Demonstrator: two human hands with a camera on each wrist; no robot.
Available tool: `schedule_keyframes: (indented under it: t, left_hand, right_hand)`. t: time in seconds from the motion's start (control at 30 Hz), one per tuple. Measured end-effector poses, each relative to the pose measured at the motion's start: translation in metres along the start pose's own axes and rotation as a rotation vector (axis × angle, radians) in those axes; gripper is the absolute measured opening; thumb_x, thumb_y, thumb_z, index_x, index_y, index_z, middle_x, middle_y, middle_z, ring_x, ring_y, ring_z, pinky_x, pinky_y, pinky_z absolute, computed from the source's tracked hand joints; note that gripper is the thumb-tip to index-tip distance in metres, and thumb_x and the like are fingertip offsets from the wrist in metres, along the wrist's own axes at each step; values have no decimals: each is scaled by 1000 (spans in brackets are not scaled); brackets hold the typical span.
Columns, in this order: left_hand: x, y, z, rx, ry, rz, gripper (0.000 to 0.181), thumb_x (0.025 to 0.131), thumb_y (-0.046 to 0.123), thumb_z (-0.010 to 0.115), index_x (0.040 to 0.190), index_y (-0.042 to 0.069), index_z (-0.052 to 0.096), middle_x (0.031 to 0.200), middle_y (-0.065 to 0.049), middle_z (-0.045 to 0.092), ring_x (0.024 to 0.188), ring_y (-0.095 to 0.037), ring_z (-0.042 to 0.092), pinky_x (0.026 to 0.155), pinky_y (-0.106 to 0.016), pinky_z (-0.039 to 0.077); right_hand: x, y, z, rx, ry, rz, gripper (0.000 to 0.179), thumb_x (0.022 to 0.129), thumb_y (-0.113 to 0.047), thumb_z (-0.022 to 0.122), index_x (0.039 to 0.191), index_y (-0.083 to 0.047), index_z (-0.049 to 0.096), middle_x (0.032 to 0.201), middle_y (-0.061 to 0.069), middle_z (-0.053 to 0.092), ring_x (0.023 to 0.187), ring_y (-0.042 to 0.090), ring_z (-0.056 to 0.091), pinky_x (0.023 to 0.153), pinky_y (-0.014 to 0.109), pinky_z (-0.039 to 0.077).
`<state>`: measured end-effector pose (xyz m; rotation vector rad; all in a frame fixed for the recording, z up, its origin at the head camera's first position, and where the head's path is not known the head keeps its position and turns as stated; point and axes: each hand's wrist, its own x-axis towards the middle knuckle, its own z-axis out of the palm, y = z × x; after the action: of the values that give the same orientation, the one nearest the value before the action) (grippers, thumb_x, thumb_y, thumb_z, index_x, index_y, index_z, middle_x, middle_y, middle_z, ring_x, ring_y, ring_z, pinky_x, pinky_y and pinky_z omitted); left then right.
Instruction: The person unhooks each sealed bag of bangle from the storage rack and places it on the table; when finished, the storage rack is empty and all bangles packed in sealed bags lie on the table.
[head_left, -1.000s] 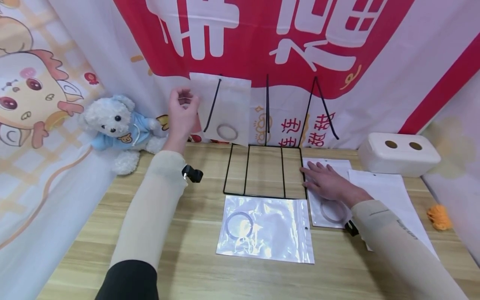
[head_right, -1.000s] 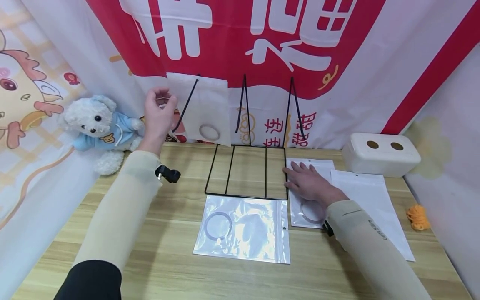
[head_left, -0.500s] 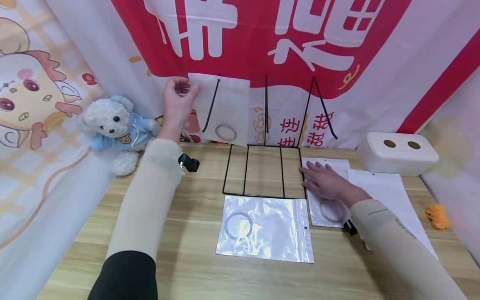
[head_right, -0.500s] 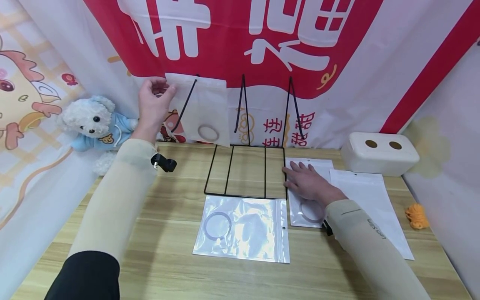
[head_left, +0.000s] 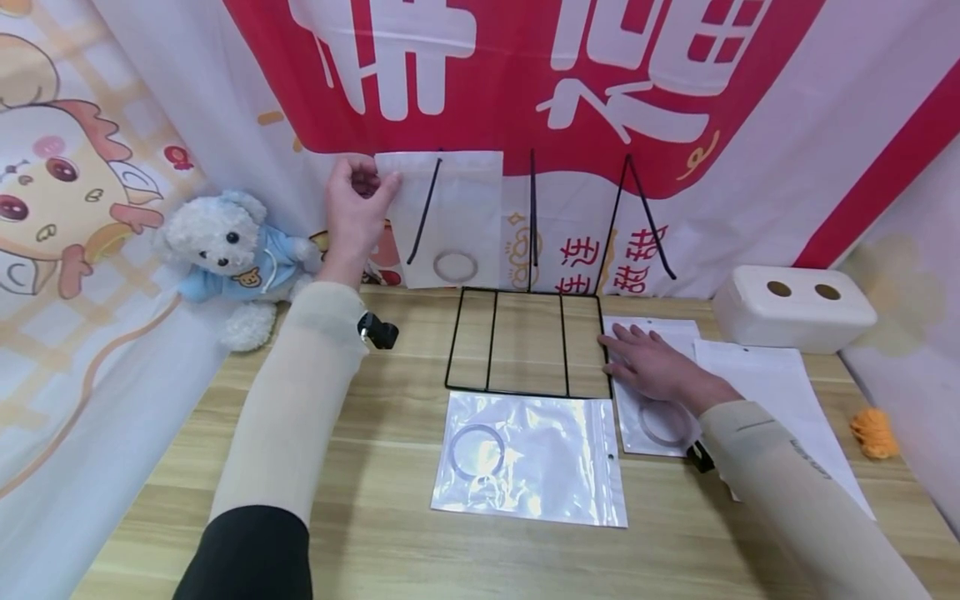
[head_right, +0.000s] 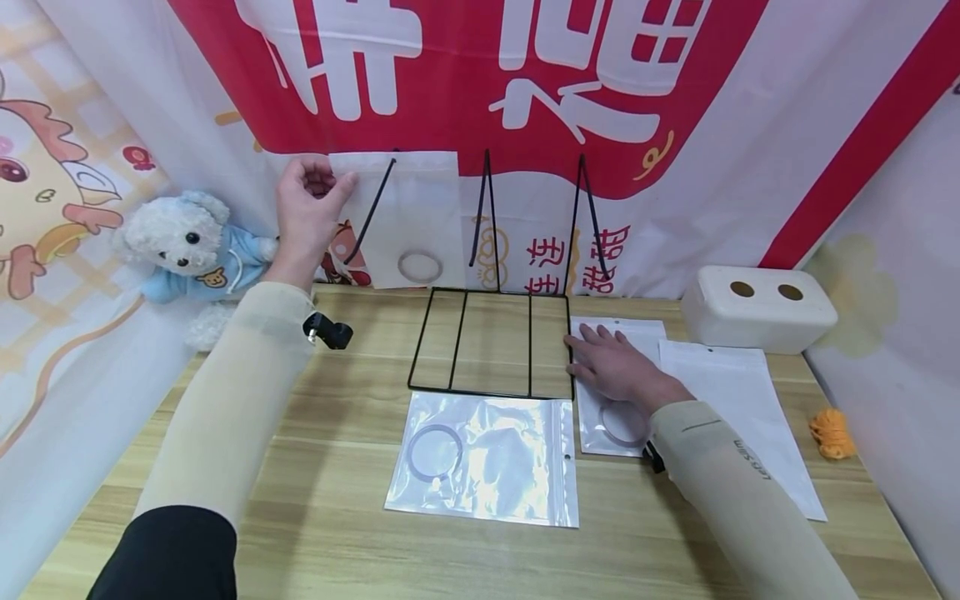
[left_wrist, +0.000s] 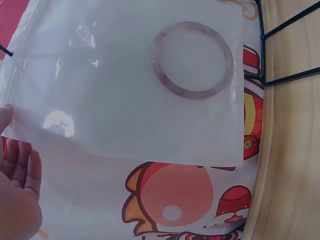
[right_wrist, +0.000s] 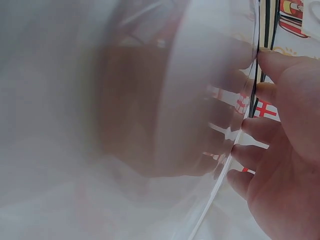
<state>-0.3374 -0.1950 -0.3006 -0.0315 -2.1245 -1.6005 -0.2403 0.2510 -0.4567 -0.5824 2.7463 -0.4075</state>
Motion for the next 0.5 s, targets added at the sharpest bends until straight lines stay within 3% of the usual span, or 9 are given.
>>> schedule_keyframes:
  t: [0.23,0.5]
  left_hand:
    - [-3,2,0,25,20,39,27,99,39,78,114,20,65,114,7,64,107,-10,59,96,-21,57]
    - [-5,6,-4,108,-4,66,23,104,35,70,115,15,68,113,3,66,103,-10,59,94,-21,57]
  right_hand:
    - [0,1,1,-7,-2,3,65,115,-38,51,170,-10,33,178,27,16,164,56,12,134,70,6]
    - [2,1,2,7,-11,26,65,114,-39,51,170,-12,34,179,25,16,165,54,11,135,69,5]
